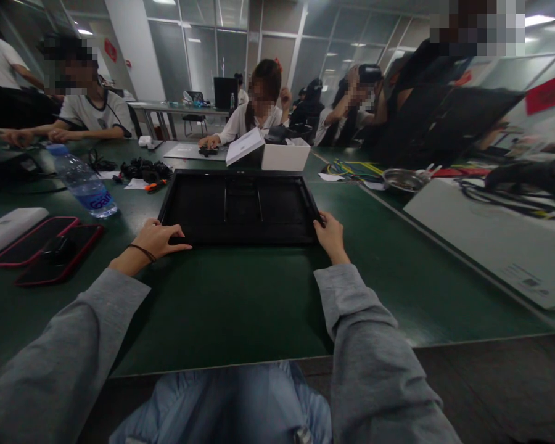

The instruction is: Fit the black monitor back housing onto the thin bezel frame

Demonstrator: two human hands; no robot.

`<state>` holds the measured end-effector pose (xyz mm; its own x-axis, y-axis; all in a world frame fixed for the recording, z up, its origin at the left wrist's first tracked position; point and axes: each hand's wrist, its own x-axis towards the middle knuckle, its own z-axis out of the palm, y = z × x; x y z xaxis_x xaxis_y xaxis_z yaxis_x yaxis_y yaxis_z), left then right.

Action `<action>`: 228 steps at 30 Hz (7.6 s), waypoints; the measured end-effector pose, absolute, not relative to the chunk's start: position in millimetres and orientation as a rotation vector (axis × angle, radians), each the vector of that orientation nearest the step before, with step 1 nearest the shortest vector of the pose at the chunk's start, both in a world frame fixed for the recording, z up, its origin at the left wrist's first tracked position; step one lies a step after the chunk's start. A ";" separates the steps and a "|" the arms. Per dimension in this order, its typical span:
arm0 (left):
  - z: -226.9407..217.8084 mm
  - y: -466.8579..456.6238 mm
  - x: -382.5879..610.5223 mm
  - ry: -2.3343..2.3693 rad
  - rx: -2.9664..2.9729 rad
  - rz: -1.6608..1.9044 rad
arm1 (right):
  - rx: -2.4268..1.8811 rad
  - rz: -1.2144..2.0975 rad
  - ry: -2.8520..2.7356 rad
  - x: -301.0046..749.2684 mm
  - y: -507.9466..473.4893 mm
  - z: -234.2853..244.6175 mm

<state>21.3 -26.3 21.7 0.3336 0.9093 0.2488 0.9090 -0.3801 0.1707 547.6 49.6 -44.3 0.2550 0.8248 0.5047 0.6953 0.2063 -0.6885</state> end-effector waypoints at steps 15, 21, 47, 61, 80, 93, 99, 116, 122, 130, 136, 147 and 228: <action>11.8 -15.5 -5.9 2.375 2.034 0.530 | -1.562 0.062 -1.468 534.0 41.4 -38.1; 16.8 -25.1 2.1 2.429 2.071 0.462 | -1.544 0.001 -1.451 536.8 40.8 -36.2; 13.1 -24.6 -11.9 2.560 1.791 0.446 | -1.451 0.159 -1.533 530.7 50.7 -48.7; 8.5 -17.2 -11.0 2.510 1.737 0.454 | -1.510 0.132 -1.544 529.0 49.2 -46.5; 7.4 -13.5 -20.3 2.478 1.670 0.453 | -1.552 0.125 -1.512 520.2 49.7 -42.4; 11.9 -17.4 -16.2 2.488 1.694 0.410 | -1.559 0.081 -1.526 521.4 49.3 -45.1; 13.0 -18.7 -14.7 2.470 1.710 0.409 | -1.562 0.066 -1.551 520.8 45.5 -43.8; 11.3 -18.2 -14.9 2.442 1.770 0.441 | -1.584 0.065 -1.504 520.4 44.2 -43.2; 11.7 -18.5 -14.5 2.414 1.793 0.499 | -1.556 0.070 -1.519 519.8 44.3 -43.3; 6.9 -16.7 -16.0 2.365 1.895 0.662 | -1.605 0.063 -1.500 517.6 42.6 -40.2; 0.0 -12.6 -16.6 2.360 2.070 0.882 | -1.622 0.047 -1.540 515.1 41.2 -36.1; 1.8 -28.5 30.1 2.026 2.516 0.942 | -1.559 -0.351 -1.594 469.8 23.5 -14.3; -3.2 -20.8 29.1 1.823 2.639 0.523 | -1.609 -0.122 -2.029 437.7 19.9 -18.3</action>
<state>29.1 -20.8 -3.2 0.3209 0.8910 0.3211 0.9257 -0.3668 0.0928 437.7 19.9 -18.3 -0.1395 0.8756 0.4625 0.9247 0.2823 -0.2555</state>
